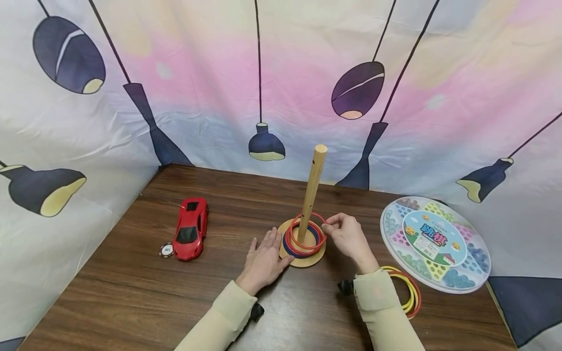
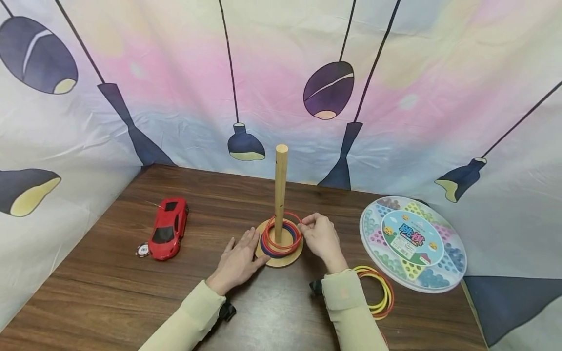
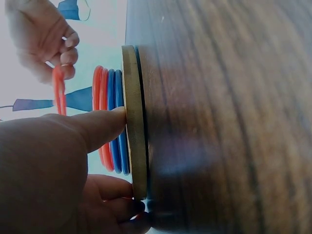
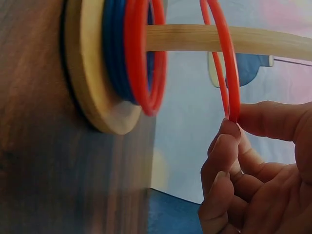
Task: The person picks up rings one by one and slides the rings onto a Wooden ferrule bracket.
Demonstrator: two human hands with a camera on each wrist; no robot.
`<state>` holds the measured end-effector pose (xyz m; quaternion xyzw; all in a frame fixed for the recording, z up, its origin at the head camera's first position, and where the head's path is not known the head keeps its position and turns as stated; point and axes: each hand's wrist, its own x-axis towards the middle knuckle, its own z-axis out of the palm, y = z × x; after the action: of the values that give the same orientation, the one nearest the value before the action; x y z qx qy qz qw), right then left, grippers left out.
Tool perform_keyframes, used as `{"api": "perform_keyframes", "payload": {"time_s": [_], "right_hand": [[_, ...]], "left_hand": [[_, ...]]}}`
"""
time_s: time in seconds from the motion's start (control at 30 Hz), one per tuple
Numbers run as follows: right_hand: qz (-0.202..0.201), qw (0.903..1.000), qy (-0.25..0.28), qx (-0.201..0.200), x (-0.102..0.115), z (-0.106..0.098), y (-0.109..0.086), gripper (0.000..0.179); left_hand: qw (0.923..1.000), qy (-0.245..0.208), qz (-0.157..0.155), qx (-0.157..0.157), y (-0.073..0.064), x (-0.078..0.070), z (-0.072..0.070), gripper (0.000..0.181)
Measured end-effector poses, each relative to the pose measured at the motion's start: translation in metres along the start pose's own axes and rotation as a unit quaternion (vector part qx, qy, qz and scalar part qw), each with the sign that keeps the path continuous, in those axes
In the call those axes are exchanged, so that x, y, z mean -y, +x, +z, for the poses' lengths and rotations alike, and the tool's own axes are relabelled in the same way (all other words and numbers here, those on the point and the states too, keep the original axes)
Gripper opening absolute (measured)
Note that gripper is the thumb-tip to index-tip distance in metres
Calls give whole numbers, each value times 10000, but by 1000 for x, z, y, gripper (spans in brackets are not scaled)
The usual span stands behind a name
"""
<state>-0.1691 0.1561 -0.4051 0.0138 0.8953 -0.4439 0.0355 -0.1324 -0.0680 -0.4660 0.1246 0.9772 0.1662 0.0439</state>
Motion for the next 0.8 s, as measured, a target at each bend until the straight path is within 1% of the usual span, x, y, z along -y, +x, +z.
{"api": "perform_keyframes", "payload": {"time_s": [0.27,0.47,0.8], "right_hand": [[99,9997,-150,173,-9,6,2,16],[211,9994,-89,250,-14,12,5,16],[247,9992,-226,238,-19,16,7,18]], "left_hand": [[10000,-67,-32,4,0,1,1,80],[10000,-95,-21,8,0,0,1,79],[10000,-87,-22,9,0,0,0,80]]}}
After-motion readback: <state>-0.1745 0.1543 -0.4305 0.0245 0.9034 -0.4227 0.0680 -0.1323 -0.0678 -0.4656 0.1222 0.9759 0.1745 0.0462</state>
